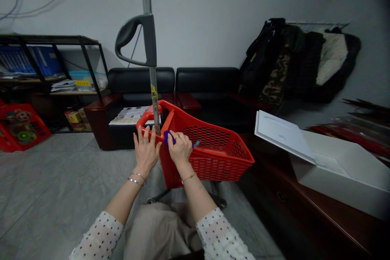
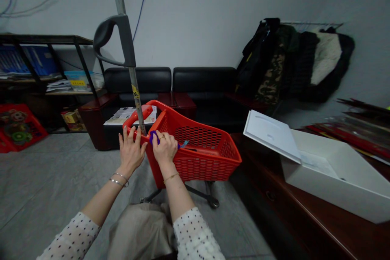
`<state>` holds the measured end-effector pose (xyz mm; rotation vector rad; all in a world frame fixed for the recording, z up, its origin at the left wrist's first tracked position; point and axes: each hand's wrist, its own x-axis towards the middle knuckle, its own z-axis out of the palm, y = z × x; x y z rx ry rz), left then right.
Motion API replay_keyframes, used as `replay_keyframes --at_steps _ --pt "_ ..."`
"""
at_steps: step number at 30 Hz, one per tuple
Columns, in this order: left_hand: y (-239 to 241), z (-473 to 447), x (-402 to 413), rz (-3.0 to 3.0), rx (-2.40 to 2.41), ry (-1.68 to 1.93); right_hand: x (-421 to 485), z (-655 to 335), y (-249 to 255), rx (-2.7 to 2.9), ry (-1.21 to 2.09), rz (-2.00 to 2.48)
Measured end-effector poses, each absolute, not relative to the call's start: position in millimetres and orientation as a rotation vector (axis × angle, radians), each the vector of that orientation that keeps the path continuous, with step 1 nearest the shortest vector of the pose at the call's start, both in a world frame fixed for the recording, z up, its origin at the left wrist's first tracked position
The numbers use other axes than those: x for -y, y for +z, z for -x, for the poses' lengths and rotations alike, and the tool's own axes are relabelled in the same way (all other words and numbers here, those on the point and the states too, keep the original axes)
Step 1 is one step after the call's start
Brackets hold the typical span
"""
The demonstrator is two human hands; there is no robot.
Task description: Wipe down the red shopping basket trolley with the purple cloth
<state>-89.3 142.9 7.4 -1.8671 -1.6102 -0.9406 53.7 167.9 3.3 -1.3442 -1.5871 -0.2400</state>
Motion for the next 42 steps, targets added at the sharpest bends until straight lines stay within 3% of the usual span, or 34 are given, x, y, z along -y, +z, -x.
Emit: replay_keyframes --at_steps 8,16,24,32,42 --pt "6.7 90.5 -143.5 1.874 1.615 -0.937 -168.8 -122.5 -32.4 1.502 -0.279 1.449" --pt "6.1 91.5 -145.6 1.857 1.589 -0.962 -168.1 -51.0 9.1 1.633 -0.238 1.333" --pt "4.7 90.8 -147.0 1.838 1.571 -0.962 -170.4 -121.9 -32.7 1.478 -0.340 1.431" --pt "7.5 88.4 -145.7 1.826 1.568 -0.960 -169.7 -47.4 3.7 1.601 -0.346 1.286" --pt "5.5 87.1 -147.4 1.837 1.570 -0.982 -175.5 -109.7 -24.8 1.487 -0.373 1.438"
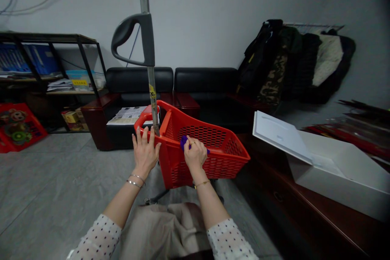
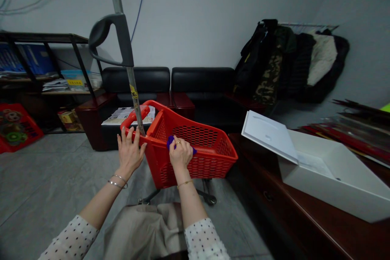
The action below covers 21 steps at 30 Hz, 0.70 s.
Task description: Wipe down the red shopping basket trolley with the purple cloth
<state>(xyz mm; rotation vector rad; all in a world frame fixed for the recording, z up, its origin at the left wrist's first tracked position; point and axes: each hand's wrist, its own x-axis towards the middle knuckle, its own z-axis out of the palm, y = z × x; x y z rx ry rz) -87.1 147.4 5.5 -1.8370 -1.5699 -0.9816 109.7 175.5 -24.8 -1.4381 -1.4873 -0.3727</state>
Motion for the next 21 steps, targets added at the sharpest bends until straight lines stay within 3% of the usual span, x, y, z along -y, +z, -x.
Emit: replay_keyframes --at_steps 6,14,21 --pt "6.3 87.1 -145.5 1.840 1.583 -0.992 -170.0 -54.5 8.9 1.642 -0.327 1.322" --pt "8.6 87.6 -144.2 1.849 1.591 -0.998 -173.2 -125.9 -32.5 1.505 -0.456 1.437" --pt "9.0 86.4 -144.3 1.846 1.593 -1.007 -173.3 -61.9 -1.9 1.615 -0.423 1.317"
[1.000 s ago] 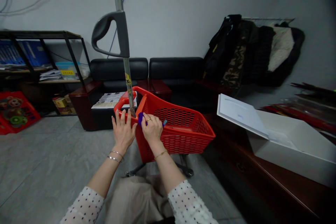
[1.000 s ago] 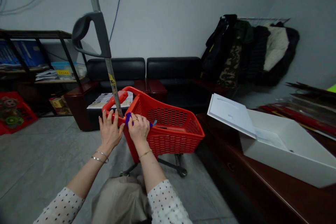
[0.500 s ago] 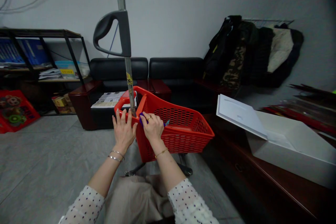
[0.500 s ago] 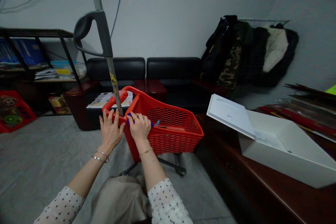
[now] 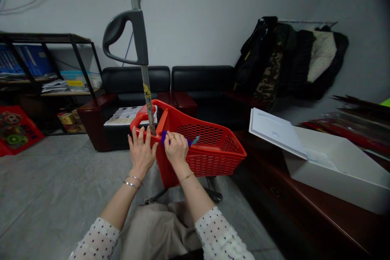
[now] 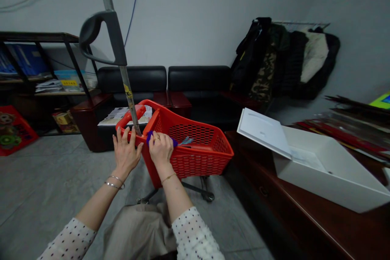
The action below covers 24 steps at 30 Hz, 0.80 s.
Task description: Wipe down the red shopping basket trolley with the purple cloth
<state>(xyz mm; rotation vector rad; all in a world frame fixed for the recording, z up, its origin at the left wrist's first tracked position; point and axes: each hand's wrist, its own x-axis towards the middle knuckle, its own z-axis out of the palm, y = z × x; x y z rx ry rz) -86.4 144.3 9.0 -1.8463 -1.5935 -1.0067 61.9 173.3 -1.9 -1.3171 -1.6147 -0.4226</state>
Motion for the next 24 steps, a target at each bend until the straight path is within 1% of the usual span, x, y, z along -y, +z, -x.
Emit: replay_keyframes --at_steps 2,4,9,12,16,18,24 --pt "8.9 88.5 -143.8 1.846 1.596 -0.993 -173.2 -59.4 -1.6 1.645 -0.406 1.271" --pt "8.8 90.3 -143.5 1.853 1.596 -0.988 -174.0 -76.8 -10.7 1.627 -0.404 1.272" --pt "8.7 87.7 -144.5 1.863 1.612 -1.007 -179.0 -127.9 -33.9 1.488 -0.411 1.418" --pt "9.4 84.4 -144.9 1.854 1.608 -1.015 -179.9 -108.3 -22.7 1.474 -0.397 1.456" --pt "9.4 85.3 -144.4 1.841 1.603 -1.003 -178.2 -60.6 0.3 1.595 -0.366 1.327" --pt "8.8 87.5 -144.1 1.839 1.600 -0.988 -176.9 -59.6 0.1 1.629 -0.359 1.278" --pt "7.0 87.7 -145.0 1.844 1.608 -0.982 -180.4 -129.4 -33.8 1.510 -0.388 1.424"
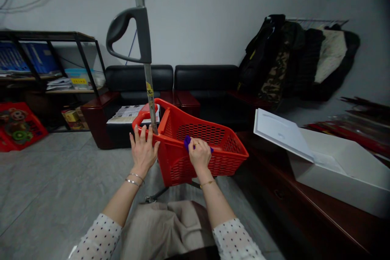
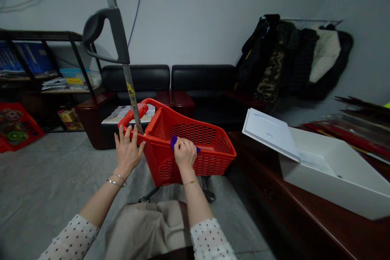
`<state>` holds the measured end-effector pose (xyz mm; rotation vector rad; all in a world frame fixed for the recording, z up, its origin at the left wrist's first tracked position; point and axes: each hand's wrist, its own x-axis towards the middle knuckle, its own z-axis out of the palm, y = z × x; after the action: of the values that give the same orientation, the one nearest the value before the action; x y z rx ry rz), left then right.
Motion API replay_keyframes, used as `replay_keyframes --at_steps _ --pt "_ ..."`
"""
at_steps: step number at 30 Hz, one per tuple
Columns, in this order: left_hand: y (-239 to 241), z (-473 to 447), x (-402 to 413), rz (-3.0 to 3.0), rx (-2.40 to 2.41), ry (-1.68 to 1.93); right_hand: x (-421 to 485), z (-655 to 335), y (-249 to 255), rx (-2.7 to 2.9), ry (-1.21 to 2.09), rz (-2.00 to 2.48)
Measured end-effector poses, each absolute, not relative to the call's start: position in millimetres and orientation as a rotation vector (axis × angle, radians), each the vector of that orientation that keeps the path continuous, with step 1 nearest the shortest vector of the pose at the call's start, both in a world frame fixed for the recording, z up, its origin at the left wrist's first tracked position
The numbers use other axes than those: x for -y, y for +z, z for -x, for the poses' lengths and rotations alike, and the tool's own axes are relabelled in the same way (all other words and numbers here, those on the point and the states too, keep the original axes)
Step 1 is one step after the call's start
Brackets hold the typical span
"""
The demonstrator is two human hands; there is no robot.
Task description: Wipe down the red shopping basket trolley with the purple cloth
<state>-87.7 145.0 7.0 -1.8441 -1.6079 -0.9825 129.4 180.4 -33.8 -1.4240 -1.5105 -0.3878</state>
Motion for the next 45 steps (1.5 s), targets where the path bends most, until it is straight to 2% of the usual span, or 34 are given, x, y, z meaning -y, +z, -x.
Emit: replay_keyframes --at_steps 4,9,17,20,24,32,36,41,45 --pt "7.3 83.4 -146.4 1.850 1.606 -0.994 -182.4 -109.1 -21.2 1.475 -0.363 1.488" --pt "7.3 85.7 -146.9 1.852 1.601 -0.994 -180.4 -49.0 7.1 1.664 -0.315 1.293" --pt "-0.1 90.2 -148.3 1.874 1.566 -0.967 -187.2 -129.0 -31.1 1.520 -0.357 1.467" --pt "-1.5 90.3 -149.5 1.893 1.547 -0.972 -188.2 -115.4 -20.1 1.541 -0.357 1.527" --pt "2.5 96.5 -149.7 1.908 1.548 -0.937 -186.0 -74.6 -1.7 1.669 -0.347 1.349" --pt "8.6 90.7 -144.9 1.943 1.562 -0.815 -185.6 -116.5 -29.3 1.601 -0.372 1.411" --pt "3.0 82.4 -145.0 1.927 1.571 -0.875 -186.3 -104.8 -19.1 1.582 -0.372 1.514" --pt "0.7 86.4 -147.7 1.899 1.590 -0.899 -187.0 -64.5 1.5 1.694 -0.343 1.386" --pt "-0.7 90.2 -147.9 1.871 1.591 -0.852 -185.2 -71.1 -5.9 1.673 -0.330 1.373"
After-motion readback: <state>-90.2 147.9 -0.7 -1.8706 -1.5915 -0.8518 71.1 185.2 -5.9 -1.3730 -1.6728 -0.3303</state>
